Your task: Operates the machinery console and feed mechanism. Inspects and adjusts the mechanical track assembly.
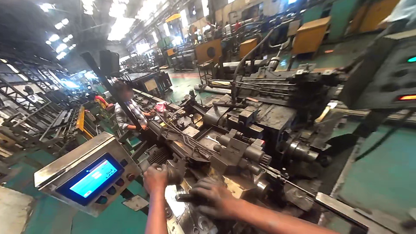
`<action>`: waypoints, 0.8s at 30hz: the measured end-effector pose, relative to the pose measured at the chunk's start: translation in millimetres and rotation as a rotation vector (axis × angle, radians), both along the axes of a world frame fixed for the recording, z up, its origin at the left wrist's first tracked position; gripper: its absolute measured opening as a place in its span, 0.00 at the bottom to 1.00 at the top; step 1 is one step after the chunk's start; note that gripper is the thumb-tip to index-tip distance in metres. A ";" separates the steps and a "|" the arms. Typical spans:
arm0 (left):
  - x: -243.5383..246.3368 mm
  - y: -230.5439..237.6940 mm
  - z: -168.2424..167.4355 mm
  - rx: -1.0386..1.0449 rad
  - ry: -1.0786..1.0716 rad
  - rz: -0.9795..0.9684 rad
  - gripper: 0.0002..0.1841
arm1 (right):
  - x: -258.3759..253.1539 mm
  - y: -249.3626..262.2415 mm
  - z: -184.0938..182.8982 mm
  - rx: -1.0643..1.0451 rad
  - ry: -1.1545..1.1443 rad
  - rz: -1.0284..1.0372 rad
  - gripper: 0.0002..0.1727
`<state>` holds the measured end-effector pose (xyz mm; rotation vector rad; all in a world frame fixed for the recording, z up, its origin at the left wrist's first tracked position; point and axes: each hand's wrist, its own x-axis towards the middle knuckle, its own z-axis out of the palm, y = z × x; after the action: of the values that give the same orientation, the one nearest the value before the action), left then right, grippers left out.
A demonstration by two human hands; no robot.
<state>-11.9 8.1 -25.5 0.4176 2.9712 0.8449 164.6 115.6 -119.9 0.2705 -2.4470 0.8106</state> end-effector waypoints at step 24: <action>-0.7 -0.2 -3.3 0.017 0.067 -0.011 0.14 | -52.6 -24.8 -56.2 0.115 0.633 -0.372 0.13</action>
<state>-12.7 7.9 -28.8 0.4718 3.0210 0.8735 112.0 90.8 -176.1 0.0859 -1.8626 0.3484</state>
